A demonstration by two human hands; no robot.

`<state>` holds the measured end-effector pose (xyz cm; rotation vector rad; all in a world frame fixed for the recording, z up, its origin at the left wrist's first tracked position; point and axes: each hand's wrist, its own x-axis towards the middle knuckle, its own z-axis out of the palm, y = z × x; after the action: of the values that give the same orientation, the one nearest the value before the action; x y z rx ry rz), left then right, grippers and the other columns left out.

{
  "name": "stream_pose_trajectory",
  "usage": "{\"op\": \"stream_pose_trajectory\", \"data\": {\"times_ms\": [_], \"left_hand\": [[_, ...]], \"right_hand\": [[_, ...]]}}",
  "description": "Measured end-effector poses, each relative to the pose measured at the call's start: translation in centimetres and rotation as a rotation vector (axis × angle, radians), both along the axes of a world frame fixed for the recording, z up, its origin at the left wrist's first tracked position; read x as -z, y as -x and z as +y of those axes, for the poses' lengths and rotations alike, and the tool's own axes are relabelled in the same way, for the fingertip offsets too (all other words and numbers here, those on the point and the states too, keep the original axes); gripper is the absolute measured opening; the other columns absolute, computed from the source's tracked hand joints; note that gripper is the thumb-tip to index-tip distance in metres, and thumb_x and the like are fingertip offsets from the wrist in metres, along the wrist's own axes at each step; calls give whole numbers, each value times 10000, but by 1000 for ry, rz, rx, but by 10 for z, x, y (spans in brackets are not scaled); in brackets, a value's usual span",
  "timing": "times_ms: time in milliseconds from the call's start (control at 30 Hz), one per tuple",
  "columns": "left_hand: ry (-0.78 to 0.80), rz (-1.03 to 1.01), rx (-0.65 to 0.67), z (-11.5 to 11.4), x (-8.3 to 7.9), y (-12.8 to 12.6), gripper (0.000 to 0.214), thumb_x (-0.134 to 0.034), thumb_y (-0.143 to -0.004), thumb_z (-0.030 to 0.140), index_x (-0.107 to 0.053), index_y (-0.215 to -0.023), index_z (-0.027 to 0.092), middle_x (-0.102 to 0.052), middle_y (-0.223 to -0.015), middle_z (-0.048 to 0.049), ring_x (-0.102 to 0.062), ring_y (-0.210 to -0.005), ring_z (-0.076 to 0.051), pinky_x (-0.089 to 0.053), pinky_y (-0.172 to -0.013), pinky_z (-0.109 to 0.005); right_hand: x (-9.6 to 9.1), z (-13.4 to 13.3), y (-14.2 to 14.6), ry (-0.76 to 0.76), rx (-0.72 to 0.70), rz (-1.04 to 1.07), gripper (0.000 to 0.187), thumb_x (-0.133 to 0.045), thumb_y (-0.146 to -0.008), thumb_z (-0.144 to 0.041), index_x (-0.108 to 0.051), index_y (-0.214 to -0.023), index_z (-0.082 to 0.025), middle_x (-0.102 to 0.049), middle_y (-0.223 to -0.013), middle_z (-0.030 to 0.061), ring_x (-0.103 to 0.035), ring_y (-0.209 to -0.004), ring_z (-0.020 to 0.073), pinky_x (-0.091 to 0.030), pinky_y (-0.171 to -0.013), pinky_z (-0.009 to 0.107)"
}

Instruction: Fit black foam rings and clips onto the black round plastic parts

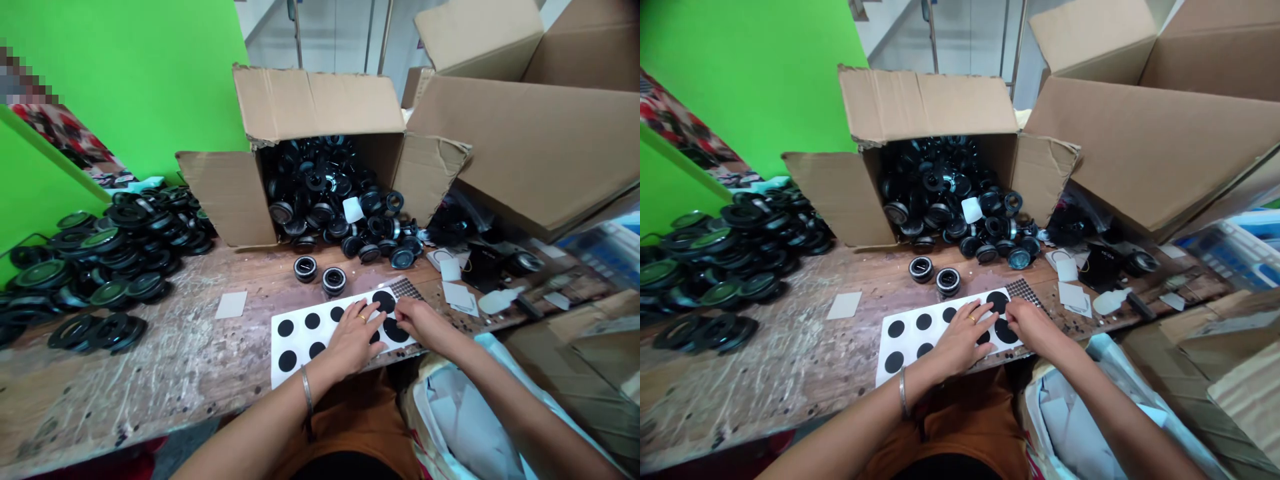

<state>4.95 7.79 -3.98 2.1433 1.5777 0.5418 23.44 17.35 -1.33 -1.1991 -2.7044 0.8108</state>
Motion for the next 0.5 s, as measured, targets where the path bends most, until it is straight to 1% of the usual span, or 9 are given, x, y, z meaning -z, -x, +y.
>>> {"op": "stream_pose_trajectory", "data": {"times_ms": [67, 100, 200, 267, 300, 367, 433, 467, 500], "left_hand": [[-4, -5, 4, -1, 3, 0, 601, -654, -816, 338, -458, -1376, 243, -362, -1509, -88, -219, -1420, -313, -191, -1157, -514], [-3, -9, 5, -1, 4, 0, 604, -650, -819, 351, -454, -1379, 240, -354, -1512, -91, -214, -1421, -317, -186, -1157, -515], [18, -40, 6, -1, 5, -1, 622, -657, -812, 361, -449, -1382, 222, -343, -1516, -105, -197, -1422, -334, -160, -1160, -520], [45, -111, 5, -1, 1, -1, 599, -669, -801, 341, -479, -1354, 212, -347, -1510, -117, -189, -1421, -341, -147, -1157, -528], [52, -180, -20, -2, -4, 0, 530, -643, -821, 331, -510, -1319, 206, -377, -1490, -121, -213, -1414, -331, -160, -1154, -519], [50, -379, -146, -6, -18, 5, 345, -512, -904, 343, -572, -1210, 198, -499, -1377, -119, -341, -1347, -283, -242, -1127, -464], [75, -596, -299, -16, -34, 15, 313, -373, -956, 374, -600, -1079, 198, -608, -1174, -92, -498, -1174, -226, -356, -1039, -383], [109, -678, -349, -23, -41, 22, 306, -380, -949, 395, -601, -1018, 195, -629, -1074, -74, -543, -1072, -208, -398, -977, -350], [150, -728, -376, -31, -46, 30, 273, -451, -916, 414, -602, -955, 189, -632, -994, -59, -562, -986, -198, -421, -919, -326]], "right_hand": [[-15, -20, -12, 5, -74, -8, 160, -488, -774, -74, -527, -677, -194, -563, -759, 26, -490, -692, 156, -346, -654, 260], [-25, -30, -20, 46, -122, -14, 166, -486, -802, -98, -532, -678, -198, -568, -745, 25, -489, -680, 156, -347, -646, 262], [-57, -55, -47, 338, -241, 14, 108, -558, -829, -179, -585, -737, -229, -606, -737, 10, -517, -681, 157, -368, -625, 247], [-70, -59, -57, 477, -171, 115, 73, -600, -827, -221, -609, -756, -233, -606, -739, 15, -525, -680, 157, -383, -605, 242], [-71, -58, -57, 520, -99, 197, 72, -613, -828, -247, -610, -759, -227, -597, -738, 18, -525, -678, 156, -389, -599, 242], [-64, -50, -45, 565, 83, 387, 132, -637, -822, -309, -585, -754, -208, -561, -719, 11, -512, -660, 144, -394, -585, 240], [-51, -43, -21, 617, 229, 533, 213, -673, -789, -367, -547, -750, -199, -511, -675, -17, -472, -592, 116, -365, -529, 224], [-44, -42, -5, 653, 265, 576, 246, -688, -770, -387, -532, -750, -197, -486, -648, -33, -441, -549, 100, -339, -496, 215], [-38, -42, 11, 691, 271, 600, 271, -697, -755, -401, -519, -749, -197, -464, -624, -46, -407, -511, 87, -309, -468, 209]]}}
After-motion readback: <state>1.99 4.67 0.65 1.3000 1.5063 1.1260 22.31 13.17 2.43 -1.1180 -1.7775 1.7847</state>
